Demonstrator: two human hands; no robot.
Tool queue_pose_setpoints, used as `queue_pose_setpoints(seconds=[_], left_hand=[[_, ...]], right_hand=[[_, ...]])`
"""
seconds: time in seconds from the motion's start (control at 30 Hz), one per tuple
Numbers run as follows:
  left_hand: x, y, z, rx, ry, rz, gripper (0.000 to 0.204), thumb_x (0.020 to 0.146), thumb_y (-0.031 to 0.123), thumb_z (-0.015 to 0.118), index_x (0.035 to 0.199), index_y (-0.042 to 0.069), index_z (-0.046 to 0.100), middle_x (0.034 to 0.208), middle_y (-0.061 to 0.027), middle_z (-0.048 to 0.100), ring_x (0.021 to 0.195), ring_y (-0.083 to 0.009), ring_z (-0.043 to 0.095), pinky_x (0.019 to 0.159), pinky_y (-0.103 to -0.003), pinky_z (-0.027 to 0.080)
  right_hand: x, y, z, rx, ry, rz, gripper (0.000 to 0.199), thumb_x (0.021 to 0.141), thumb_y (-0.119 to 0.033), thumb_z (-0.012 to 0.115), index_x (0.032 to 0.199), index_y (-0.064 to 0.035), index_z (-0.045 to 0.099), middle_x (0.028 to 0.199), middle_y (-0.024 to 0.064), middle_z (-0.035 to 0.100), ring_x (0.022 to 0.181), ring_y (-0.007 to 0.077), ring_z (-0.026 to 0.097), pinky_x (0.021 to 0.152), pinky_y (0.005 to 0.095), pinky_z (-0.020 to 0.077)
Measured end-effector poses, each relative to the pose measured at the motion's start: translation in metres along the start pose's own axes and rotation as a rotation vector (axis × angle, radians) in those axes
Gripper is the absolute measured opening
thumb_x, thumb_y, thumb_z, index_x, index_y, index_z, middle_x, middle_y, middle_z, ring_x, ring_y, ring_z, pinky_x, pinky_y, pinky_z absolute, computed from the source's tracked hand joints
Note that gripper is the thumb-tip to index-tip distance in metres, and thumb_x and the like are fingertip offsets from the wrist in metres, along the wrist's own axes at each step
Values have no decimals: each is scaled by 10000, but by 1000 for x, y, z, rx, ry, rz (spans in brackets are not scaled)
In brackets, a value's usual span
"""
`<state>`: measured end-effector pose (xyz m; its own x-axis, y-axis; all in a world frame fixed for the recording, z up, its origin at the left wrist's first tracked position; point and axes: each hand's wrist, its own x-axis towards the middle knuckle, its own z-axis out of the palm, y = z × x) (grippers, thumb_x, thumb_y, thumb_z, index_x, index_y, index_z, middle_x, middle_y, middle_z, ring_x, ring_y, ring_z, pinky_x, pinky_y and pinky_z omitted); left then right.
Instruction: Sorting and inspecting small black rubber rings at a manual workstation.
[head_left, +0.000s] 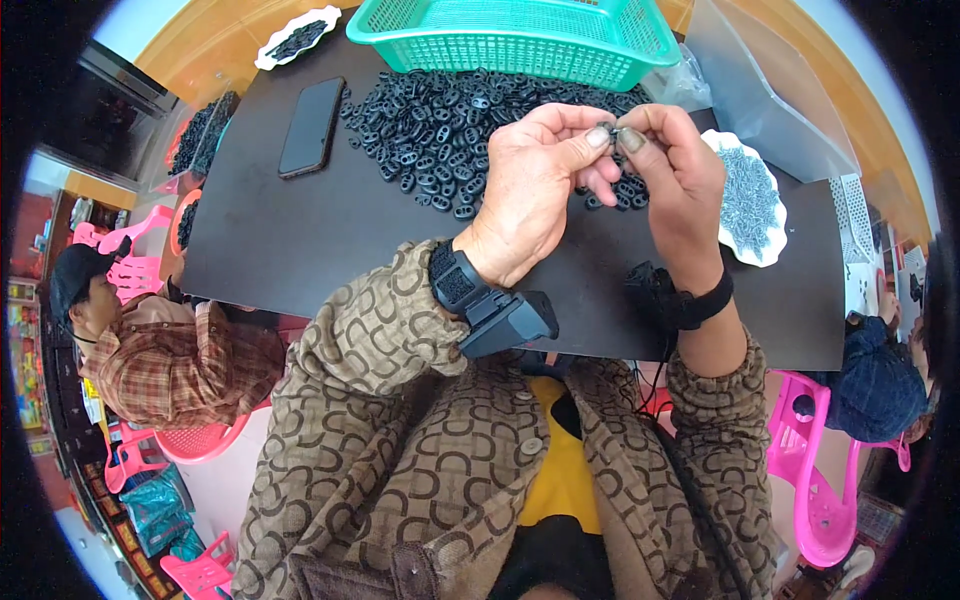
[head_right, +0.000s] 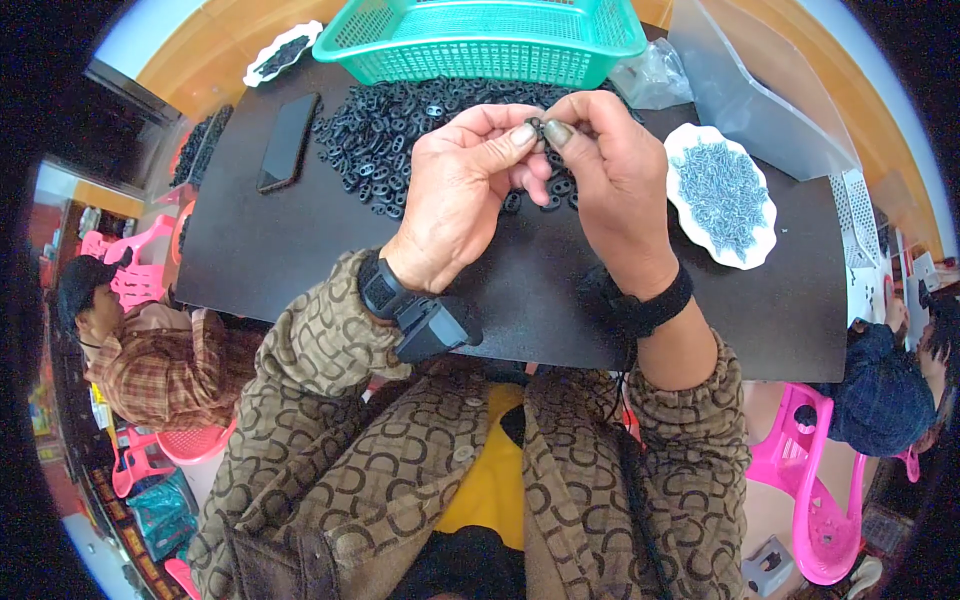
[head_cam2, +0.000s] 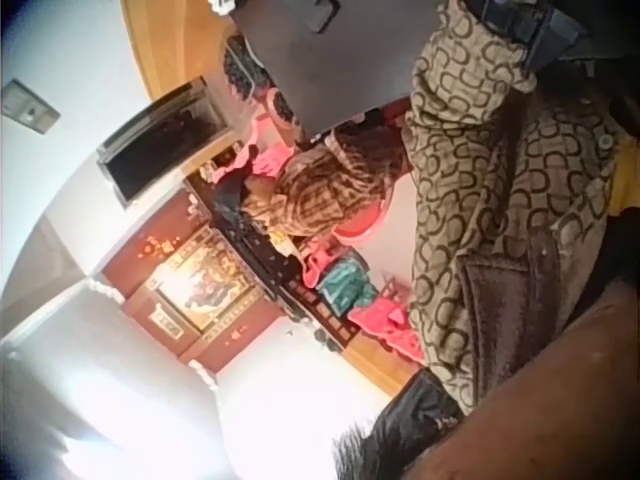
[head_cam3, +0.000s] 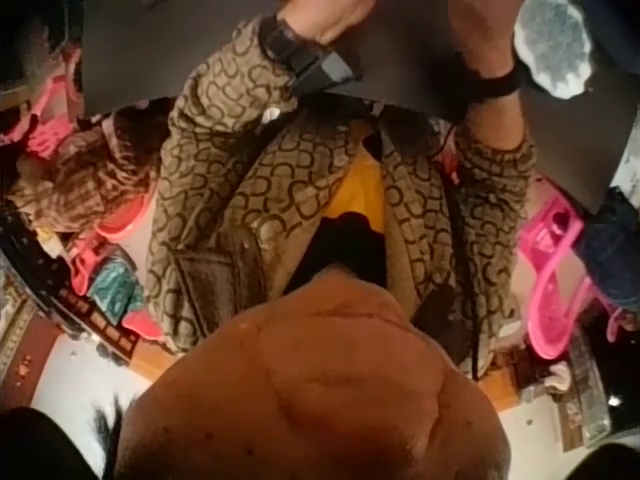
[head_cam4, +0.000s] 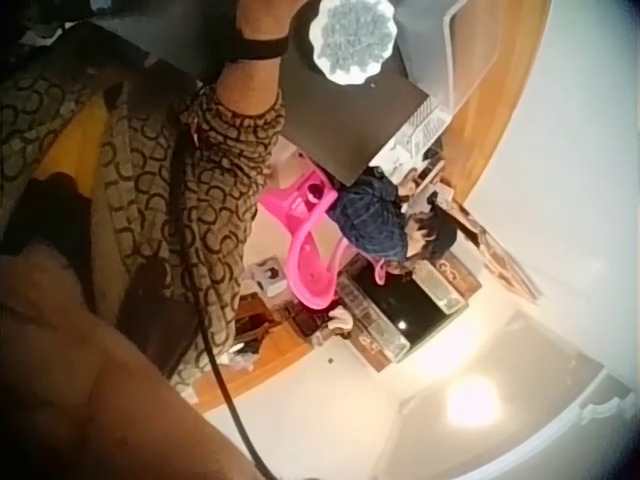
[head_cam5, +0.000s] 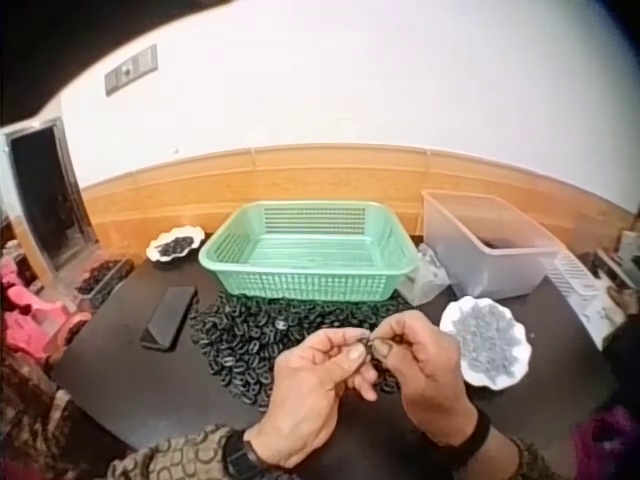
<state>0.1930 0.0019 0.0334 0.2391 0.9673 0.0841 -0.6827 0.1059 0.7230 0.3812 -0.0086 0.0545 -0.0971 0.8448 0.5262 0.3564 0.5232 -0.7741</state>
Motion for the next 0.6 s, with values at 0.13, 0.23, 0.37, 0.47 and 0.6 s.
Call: queue_pose_setpoints(seconds=[0.13,0.23,0.37,0.47,0.6], left_hand=[[0,2,-1,54,16,15,131,1204,20,753,1272,-92,754,1047,-125,812,827,-176,803,690,-326,701],[-1,1,-2,145,7,36,170,1226,56,737,1311,-87,771,1059,-137,827,840,-202,803,757,-357,708],[-2,2,-1,192,21,56,160,1214,47,757,1307,-83,771,1055,-126,829,839,-190,803,735,-342,700],[-3,2,-2,228,19,65,150,1206,37,768,1304,-77,774,1065,-118,831,847,-182,806,713,-330,691],[-5,1,0,223,18,114,130,1196,18,777,1290,-71,776,1069,-123,832,850,-179,810,696,-327,686]], right_hand=[[1,2,-3,-61,29,11,88,1194,-55,762,1251,10,778,1079,-4,782,920,74,676,825,264,567],[0,-1,0,-72,21,-35,96,1192,-63,767,1251,12,779,1068,-3,774,908,75,663,816,266,557],[1,-5,0,-111,4,-33,78,1153,-21,784,1208,26,754,1061,103,824,952,191,774,862,347,622],[0,-2,0,-105,1,-65,98,1192,-63,766,1248,16,778,1056,-2,764,900,81,653,811,270,547],[1,-2,0,-99,2,-81,83,1183,-46,764,1235,17,779,1044,0,767,900,82,660,806,273,548]])
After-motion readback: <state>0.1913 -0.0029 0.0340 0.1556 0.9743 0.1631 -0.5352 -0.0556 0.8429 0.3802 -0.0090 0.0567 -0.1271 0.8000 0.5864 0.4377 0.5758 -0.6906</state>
